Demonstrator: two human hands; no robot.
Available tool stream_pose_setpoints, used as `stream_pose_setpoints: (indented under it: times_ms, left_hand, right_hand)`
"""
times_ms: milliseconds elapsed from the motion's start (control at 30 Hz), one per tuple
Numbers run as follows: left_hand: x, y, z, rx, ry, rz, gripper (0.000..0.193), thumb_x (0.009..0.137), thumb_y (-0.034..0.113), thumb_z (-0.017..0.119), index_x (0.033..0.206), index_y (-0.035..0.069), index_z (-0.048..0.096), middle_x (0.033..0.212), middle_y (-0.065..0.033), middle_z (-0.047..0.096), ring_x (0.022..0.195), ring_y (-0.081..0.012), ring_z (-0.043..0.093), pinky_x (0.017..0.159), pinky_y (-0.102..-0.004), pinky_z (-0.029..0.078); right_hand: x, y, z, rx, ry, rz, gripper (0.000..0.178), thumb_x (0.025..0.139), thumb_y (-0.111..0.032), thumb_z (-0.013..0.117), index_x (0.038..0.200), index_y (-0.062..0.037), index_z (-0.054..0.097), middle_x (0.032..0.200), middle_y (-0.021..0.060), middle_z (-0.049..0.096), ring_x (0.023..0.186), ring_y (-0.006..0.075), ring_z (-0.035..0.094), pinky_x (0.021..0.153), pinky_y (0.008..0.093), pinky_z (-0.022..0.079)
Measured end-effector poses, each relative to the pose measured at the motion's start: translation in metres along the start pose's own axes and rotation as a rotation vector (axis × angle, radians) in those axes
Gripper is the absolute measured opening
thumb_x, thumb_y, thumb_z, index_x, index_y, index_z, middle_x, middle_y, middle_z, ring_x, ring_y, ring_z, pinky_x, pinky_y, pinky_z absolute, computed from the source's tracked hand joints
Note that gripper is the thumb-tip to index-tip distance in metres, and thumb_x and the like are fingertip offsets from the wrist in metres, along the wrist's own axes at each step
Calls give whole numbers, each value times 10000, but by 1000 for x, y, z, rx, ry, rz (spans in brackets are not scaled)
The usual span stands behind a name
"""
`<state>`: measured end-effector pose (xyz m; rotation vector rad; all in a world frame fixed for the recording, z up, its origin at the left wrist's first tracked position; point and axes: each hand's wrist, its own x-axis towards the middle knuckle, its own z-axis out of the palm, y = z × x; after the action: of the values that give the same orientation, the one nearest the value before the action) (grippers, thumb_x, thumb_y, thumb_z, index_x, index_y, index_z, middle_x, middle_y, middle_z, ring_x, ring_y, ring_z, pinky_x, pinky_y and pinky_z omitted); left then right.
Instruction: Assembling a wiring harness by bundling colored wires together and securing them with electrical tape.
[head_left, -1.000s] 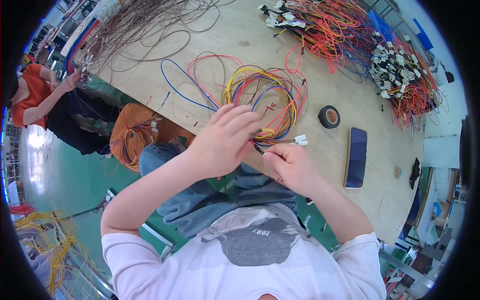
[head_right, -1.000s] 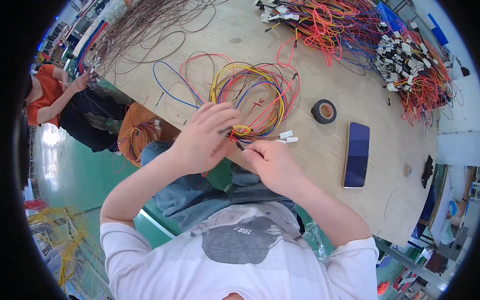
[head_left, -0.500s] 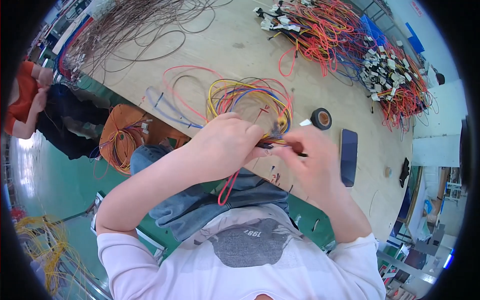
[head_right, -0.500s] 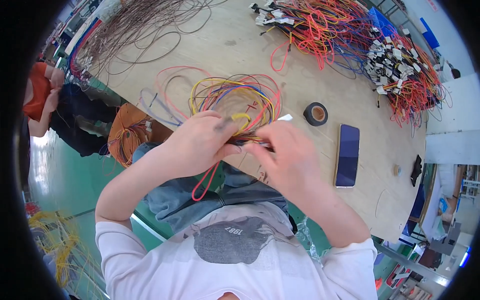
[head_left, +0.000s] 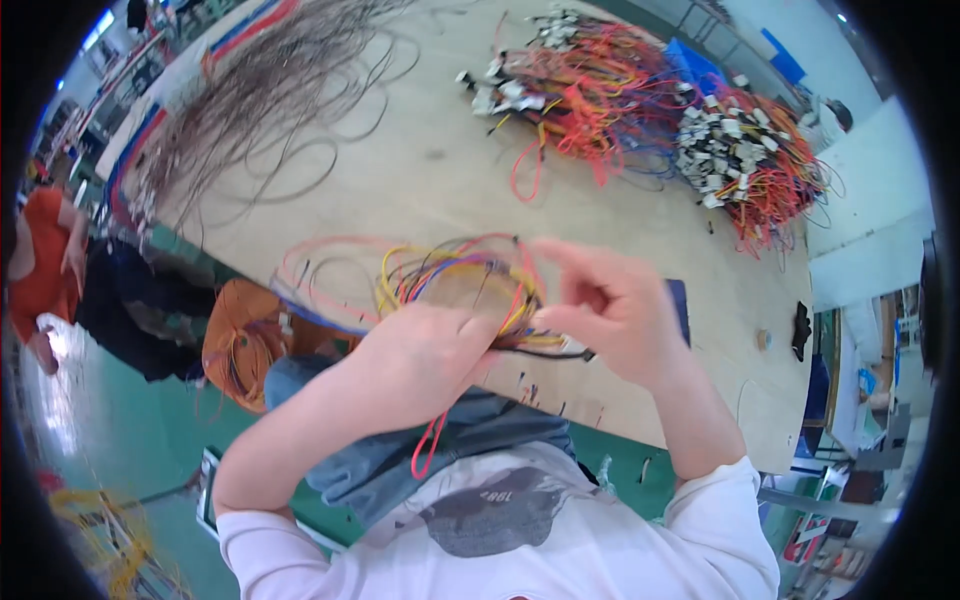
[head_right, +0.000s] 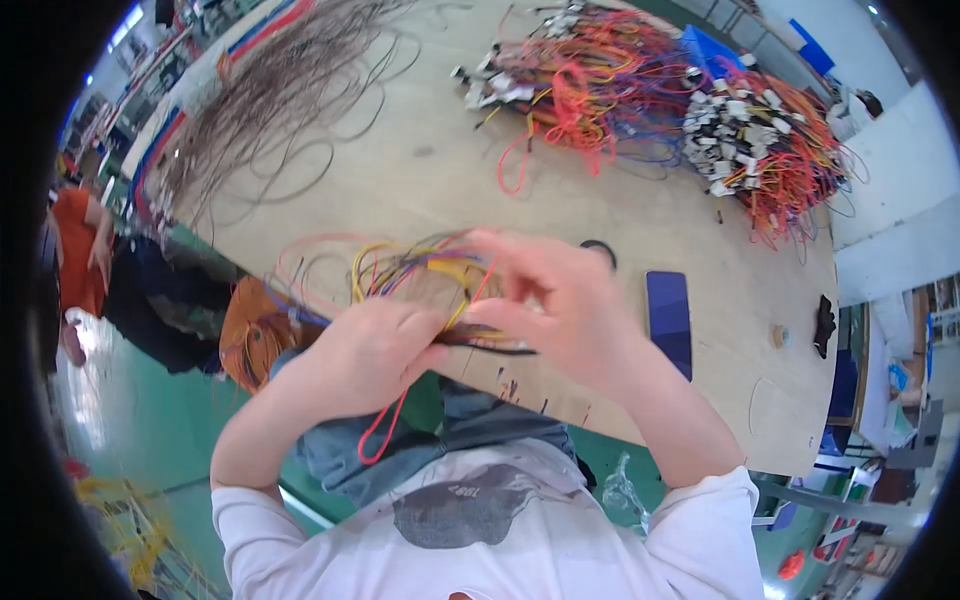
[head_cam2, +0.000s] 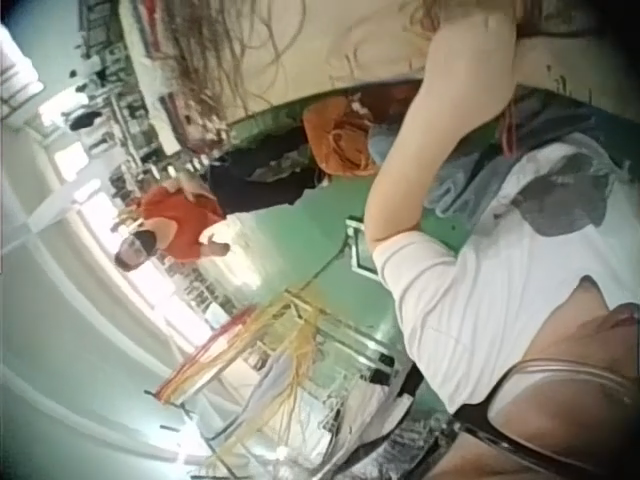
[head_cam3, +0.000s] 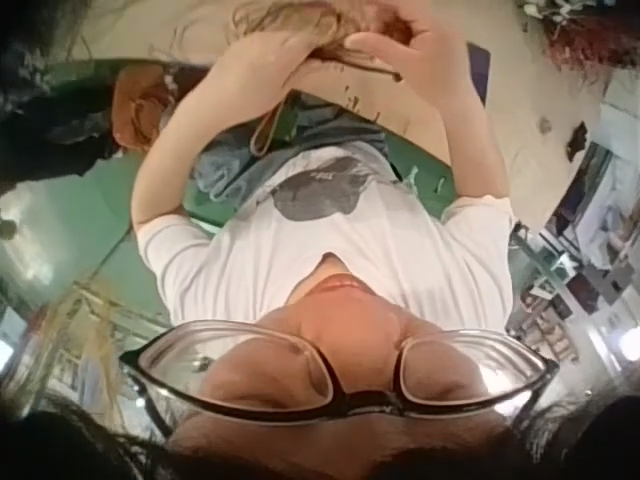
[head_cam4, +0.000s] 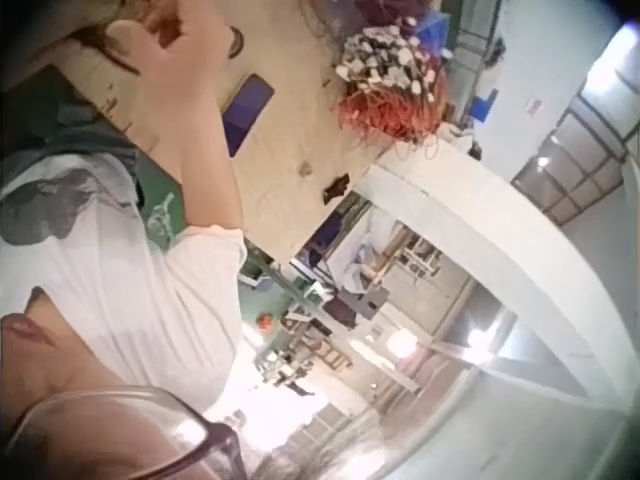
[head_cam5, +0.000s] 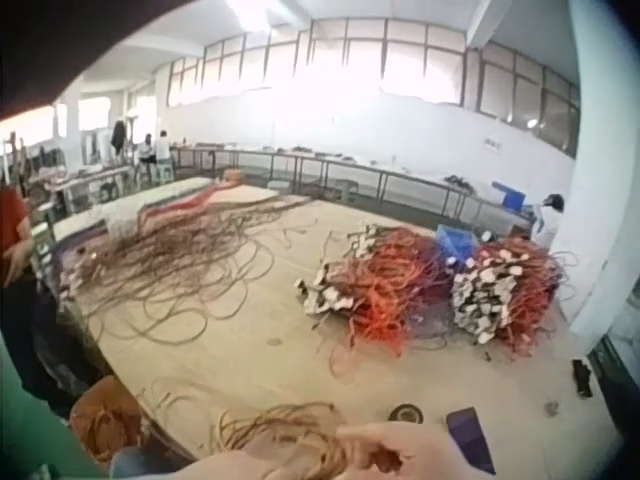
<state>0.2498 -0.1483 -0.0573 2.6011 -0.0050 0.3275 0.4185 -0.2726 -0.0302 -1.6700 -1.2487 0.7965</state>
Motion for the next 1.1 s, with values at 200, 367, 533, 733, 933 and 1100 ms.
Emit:
stream_pose_setpoints:
  times_ms: [200,367,533,733,933,1100]
  left_hand:
    - [10,24,-36,124,-91,-107,171,810,182,543,779,18,510,626,-127,532,608,-292,557,554,-390,440]
    - [53,-21,-105,113,183,-539,170,833,141,482,797,-23,510,711,-201,520,681,-354,525,608,-384,412]
    - [182,-65,-154,422,676,-208,325,872,301,476,805,-11,536,722,-179,580,685,-335,579,606,-399,434]
    - [333,-134,-52,703,427,46,208,830,195,471,913,16,538,799,-156,629,781,-282,626,728,-435,458]
    - [337,-141,18,541,42,-269,204,754,109,499,920,18,575,864,-167,638,820,-291,625,769,-431,460]
    - [363,-166,-59,347,424,-449,310,822,251,485,870,-18,630,914,-210,622,877,-335,606,751,-416,481]
  right_hand:
    - [6,-4,-6,314,-133,269,146,838,-102,579,941,-6,618,723,14,581,675,52,520,581,204,418]
    - [-35,48,-19,200,595,-35,253,813,-44,581,1061,-9,549,784,9,561,683,44,500,601,197,424]
    - [-81,77,5,244,465,200,205,819,-58,576,1016,-3,572,768,15,564,681,61,513,610,201,427]
    - [-98,82,22,302,314,223,222,820,-63,584,1035,-10,575,806,48,592,738,98,544,651,218,440]
    - [-104,96,11,361,339,228,229,829,-14,549,1056,18,546,828,53,590,732,83,545,652,206,443]
    - [-101,103,5,301,346,266,214,830,-20,544,1040,21,551,822,57,605,736,90,565,655,206,452]
